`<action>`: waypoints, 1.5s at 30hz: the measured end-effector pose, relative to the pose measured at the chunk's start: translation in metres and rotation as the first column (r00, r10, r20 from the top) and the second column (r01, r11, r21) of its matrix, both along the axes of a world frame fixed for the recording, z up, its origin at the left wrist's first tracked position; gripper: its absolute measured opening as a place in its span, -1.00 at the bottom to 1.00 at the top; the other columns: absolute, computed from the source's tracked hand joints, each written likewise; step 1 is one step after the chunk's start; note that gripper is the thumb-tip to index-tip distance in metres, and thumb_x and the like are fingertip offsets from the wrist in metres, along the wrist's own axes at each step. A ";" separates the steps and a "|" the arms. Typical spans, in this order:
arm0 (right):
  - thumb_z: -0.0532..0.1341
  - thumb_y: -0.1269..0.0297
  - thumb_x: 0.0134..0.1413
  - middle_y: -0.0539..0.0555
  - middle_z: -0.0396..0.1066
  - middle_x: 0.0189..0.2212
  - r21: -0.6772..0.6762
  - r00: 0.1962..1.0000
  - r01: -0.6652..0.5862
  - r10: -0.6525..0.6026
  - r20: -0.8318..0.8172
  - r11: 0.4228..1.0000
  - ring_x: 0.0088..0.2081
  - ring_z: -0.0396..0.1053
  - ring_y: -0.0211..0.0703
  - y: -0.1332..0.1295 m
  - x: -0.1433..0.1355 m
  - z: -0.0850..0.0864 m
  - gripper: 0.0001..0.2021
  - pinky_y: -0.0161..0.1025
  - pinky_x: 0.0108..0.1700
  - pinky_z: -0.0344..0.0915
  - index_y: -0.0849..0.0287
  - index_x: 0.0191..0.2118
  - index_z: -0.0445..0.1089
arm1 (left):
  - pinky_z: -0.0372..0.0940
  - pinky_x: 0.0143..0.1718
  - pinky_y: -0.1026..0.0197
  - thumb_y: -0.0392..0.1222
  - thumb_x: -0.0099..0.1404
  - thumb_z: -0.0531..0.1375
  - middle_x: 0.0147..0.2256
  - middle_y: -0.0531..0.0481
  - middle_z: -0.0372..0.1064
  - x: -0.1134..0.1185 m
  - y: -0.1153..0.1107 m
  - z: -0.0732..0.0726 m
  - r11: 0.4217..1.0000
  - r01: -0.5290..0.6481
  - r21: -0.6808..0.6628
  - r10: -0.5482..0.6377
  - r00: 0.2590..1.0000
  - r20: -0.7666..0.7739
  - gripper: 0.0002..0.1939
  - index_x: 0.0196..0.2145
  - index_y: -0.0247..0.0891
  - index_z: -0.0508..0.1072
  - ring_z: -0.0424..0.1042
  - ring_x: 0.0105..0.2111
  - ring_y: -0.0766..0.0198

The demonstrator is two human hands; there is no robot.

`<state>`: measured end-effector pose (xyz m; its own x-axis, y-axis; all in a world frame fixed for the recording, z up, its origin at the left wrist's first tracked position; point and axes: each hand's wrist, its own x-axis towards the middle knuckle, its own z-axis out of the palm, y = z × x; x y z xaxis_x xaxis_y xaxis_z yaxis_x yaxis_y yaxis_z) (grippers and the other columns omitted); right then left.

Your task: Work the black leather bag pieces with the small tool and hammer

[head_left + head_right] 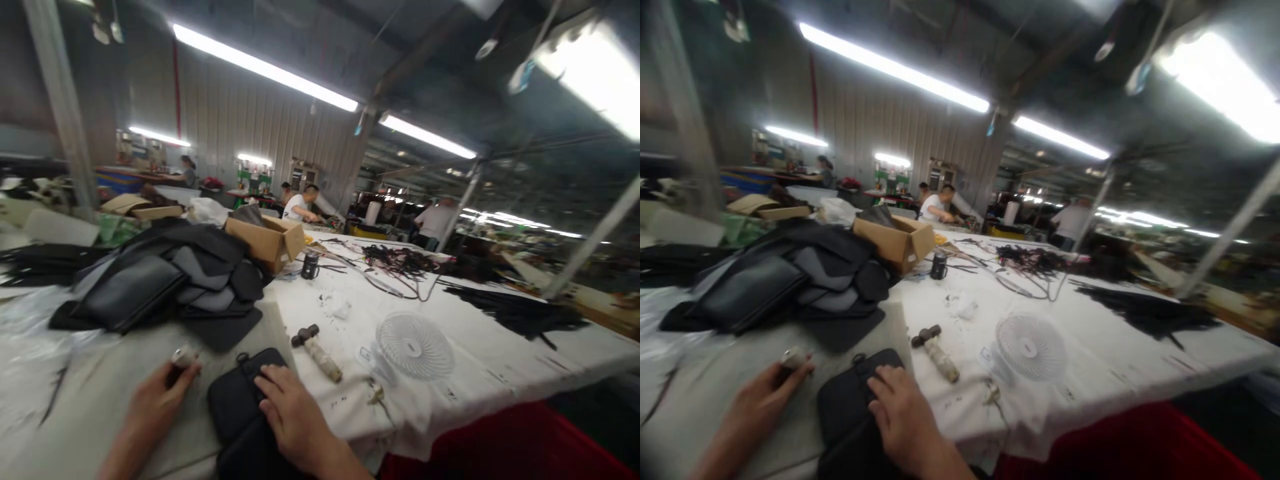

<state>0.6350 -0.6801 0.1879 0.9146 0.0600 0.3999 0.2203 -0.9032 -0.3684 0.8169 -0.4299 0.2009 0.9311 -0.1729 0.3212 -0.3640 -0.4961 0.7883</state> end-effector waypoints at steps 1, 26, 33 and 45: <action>0.14 0.23 0.56 0.10 0.32 0.47 0.019 0.999 -0.011 0.012 -0.044 1.000 0.47 0.28 0.07 0.001 -0.003 0.007 -0.54 0.16 0.55 0.20 -0.01 0.46 0.34 | 0.47 -0.27 0.11 0.27 0.24 0.26 -0.32 -0.05 0.70 -0.002 0.004 -0.004 0.999 0.026 -0.021 -0.027 0.998 -0.062 -0.56 -0.21 -0.12 0.67 0.68 -0.24 -0.10; 0.08 0.25 0.60 0.11 0.25 0.50 0.061 0.996 -0.046 0.050 -0.070 0.997 0.51 0.19 0.08 0.004 0.000 0.001 -0.54 0.26 0.57 0.15 -0.02 0.48 0.32 | 0.43 -0.15 0.13 0.18 0.29 0.32 -0.27 -0.05 0.66 -0.004 0.003 -0.016 0.955 0.102 -0.279 -0.139 0.984 -0.115 -0.61 -0.20 -0.21 0.63 0.60 -0.22 0.01; 0.17 0.15 0.59 0.14 0.47 0.34 0.216 0.983 -0.067 0.101 -0.151 0.974 0.36 0.41 0.08 -0.002 0.013 0.038 -0.66 0.11 0.46 0.32 0.01 0.28 0.56 | 0.38 -0.16 0.11 0.17 0.31 0.29 -0.29 -0.06 0.64 -0.005 0.003 -0.015 0.964 0.103 -0.245 -0.134 0.985 -0.113 -0.61 -0.20 -0.22 0.62 0.58 -0.24 0.01; 0.31 0.44 0.36 0.07 0.56 -0.19 0.216 0.988 -0.144 0.154 -0.031 0.966 -0.14 0.53 -0.08 0.006 0.080 0.040 -0.85 -0.15 0.00 0.45 0.11 -0.22 0.63 | 0.35 -0.20 0.12 0.15 0.32 0.26 -0.34 -0.04 0.61 -0.009 0.002 -0.009 0.972 0.084 -0.217 -0.105 0.991 -0.086 -0.65 -0.24 -0.20 0.60 0.57 -0.27 0.02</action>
